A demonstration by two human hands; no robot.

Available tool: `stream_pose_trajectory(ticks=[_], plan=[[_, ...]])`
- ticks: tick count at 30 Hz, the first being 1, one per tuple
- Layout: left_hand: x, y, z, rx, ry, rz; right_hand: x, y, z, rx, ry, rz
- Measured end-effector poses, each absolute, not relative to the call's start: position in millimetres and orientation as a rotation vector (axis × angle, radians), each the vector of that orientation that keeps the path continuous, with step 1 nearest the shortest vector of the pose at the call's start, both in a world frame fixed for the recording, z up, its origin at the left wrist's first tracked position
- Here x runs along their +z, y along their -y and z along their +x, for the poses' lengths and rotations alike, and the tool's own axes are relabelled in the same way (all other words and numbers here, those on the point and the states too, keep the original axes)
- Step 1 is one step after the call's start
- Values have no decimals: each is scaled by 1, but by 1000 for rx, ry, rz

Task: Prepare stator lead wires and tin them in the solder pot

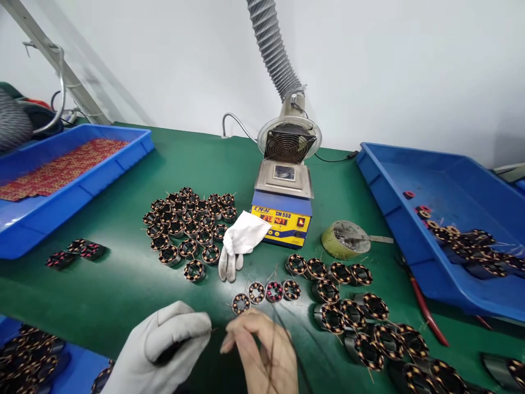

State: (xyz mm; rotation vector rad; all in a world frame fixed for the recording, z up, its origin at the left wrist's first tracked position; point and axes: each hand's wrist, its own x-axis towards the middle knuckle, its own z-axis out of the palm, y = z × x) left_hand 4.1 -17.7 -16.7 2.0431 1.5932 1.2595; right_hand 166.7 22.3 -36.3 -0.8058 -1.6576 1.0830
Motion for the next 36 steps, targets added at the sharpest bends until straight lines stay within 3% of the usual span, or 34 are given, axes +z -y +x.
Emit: stream_pose_trajectory(ticks=[4,11,13,16,18,25,27,29,31,33,36], plan=[[-20,18,6,1335,-1574,1898,-35,-26,166,843,1806,-650],[-16,18,5,1197,-1588,2120,-32,-31,164,775,1957,-594],[-13,18,4,1157,-1646,2306,-35,-27,164,929,1963,-751],[-9,19,2,1123,-1713,2568,-41,-23,164,1507,1669,-862],[-10,21,1,1100,-1727,2527,-41,-24,164,1615,1505,-794],[-17,22,3,1192,-1721,2441,-27,-28,162,743,1938,-634],[-15,22,2,1109,-1764,2570,-29,-23,159,934,1857,-745],[-11,22,1,1075,-1782,2676,-35,-19,157,1416,1614,-788],[-9,23,0,1057,-1761,2656,-40,-18,158,1680,1358,-754],[-10,23,0,1081,-1759,2506,-42,-21,161,1535,1403,-723],[-13,24,2,1118,-1759,2301,-37,-27,165,1052,1748,-626]])
